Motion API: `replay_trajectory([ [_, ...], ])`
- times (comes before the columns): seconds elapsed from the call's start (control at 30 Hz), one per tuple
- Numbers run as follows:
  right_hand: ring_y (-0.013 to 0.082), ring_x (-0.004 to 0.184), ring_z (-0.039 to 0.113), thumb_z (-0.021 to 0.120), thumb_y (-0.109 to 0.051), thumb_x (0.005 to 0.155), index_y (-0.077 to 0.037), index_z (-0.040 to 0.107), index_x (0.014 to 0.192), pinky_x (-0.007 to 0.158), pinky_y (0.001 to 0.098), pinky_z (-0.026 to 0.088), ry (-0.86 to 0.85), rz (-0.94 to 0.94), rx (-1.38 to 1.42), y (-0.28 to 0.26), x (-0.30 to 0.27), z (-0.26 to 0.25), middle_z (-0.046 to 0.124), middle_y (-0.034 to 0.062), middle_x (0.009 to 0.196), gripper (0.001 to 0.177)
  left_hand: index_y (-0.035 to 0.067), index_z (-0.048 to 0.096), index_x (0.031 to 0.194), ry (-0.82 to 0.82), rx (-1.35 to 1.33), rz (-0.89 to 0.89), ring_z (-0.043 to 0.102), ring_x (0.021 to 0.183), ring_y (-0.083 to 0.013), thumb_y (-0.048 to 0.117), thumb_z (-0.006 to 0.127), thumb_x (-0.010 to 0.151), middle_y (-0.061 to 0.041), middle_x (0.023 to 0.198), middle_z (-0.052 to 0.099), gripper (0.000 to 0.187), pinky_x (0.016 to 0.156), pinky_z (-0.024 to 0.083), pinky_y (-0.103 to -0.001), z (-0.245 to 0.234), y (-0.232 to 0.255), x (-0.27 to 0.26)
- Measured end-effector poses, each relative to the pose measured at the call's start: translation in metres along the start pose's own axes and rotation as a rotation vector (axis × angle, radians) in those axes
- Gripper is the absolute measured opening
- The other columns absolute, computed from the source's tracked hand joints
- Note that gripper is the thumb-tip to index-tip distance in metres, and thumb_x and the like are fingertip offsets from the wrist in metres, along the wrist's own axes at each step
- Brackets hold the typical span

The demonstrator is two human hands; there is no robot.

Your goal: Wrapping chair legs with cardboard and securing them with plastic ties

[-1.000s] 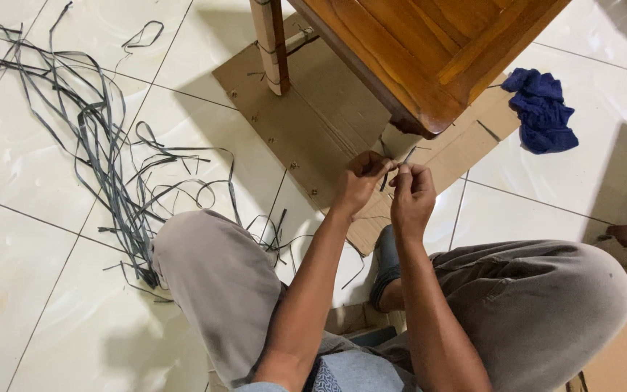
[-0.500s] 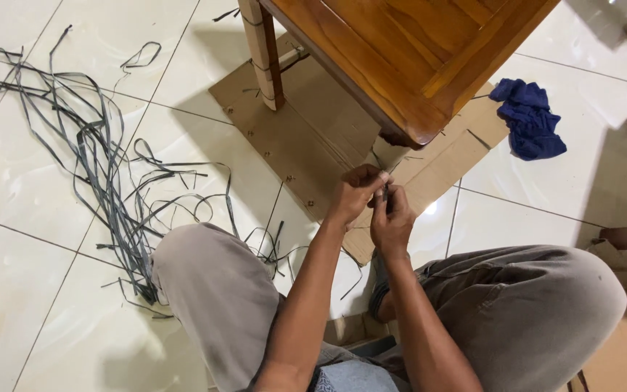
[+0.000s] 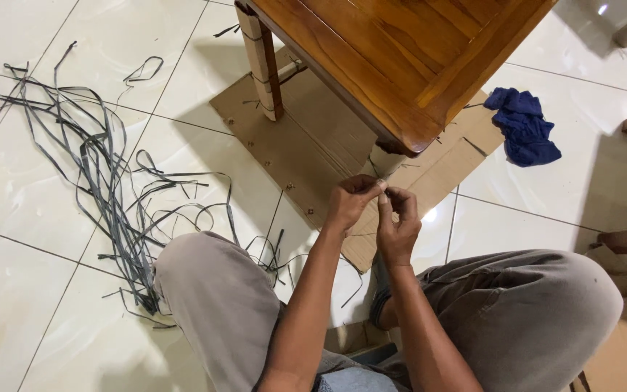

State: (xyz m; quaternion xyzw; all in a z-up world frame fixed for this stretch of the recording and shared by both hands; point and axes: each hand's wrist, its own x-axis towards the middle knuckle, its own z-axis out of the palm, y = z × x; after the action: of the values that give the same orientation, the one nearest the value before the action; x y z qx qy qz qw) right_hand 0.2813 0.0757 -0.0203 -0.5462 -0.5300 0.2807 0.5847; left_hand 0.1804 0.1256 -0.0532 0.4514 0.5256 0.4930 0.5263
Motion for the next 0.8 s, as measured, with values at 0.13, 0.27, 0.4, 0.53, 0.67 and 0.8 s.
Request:
replay_trajectory([
  [0.13,0.0209,0.078,0.069,0.068,-0.016,0.104,-0.005,0.069,0.107,0.077,0.0359,0.055,0.008,0.012,-0.010,-0.010,0.000,0.000,0.071,0.0116,0.085,0.012,0.007,0.080,0.093,0.012,-0.012,-0.016,0.071,0.089,-0.0229,0.036,0.086,0.085,-0.015,0.085,0.076,0.031,0.082,0.055,-0.040,0.000,0.012,-0.006],
  [0.27,0.0165,0.069,0.062,0.065,-0.018,0.106,-0.003,0.067,0.101,0.072,0.0337,0.054,-0.005,0.067,0.072,-0.001,-0.001,-0.002,0.067,0.0096,0.075,0.016,0.011,0.081,0.093,0.019,-0.064,-0.083,0.072,0.091,-0.0187,0.038,0.089,0.083,-0.010,0.088,0.078,0.030,0.085,0.056,-0.036,0.000,0.012,-0.008],
  [0.4,0.0141,0.069,0.059,0.062,-0.018,0.108,-0.004,0.066,0.098,0.070,0.0312,0.052,-0.017,0.103,0.125,0.013,0.000,-0.003,0.065,0.0074,0.073,0.017,0.007,0.082,0.097,0.006,-0.076,-0.098,0.072,0.094,-0.0243,0.038,0.089,0.083,-0.014,0.091,0.078,0.034,0.086,0.056,-0.039,0.001,0.009,-0.005],
  [0.53,0.0139,0.067,0.055,0.061,-0.018,0.108,-0.006,0.064,0.094,0.069,0.0303,0.050,-0.042,0.089,0.111,0.009,0.000,-0.004,0.062,0.0070,0.069,0.018,0.009,0.081,0.101,0.006,-0.172,-0.142,0.071,0.092,-0.0197,0.035,0.088,0.085,-0.012,0.095,0.078,0.032,0.084,0.057,-0.036,0.006,0.011,-0.003],
  [0.67,0.0142,0.067,0.052,0.059,-0.018,0.108,-0.006,0.063,0.092,0.068,0.0304,0.047,-0.035,0.111,0.120,0.010,-0.005,-0.005,0.060,0.0069,0.068,0.020,0.002,0.078,0.111,0.011,-0.212,-0.124,0.074,0.093,-0.0265,0.022,0.082,0.090,-0.020,0.103,0.077,0.029,0.085,0.059,-0.040,0.005,0.003,0.002],
  [0.8,0.0145,0.065,0.050,0.059,-0.019,0.109,-0.006,0.063,0.091,0.067,0.0311,0.046,-0.033,0.098,0.103,0.009,-0.006,-0.007,0.058,0.0075,0.066,0.022,-0.003,0.076,0.113,0.017,-0.343,-0.125,0.068,0.095,-0.0230,0.019,0.081,0.091,-0.020,0.105,0.076,0.032,0.087,0.058,-0.043,0.008,0.006,0.000],
])
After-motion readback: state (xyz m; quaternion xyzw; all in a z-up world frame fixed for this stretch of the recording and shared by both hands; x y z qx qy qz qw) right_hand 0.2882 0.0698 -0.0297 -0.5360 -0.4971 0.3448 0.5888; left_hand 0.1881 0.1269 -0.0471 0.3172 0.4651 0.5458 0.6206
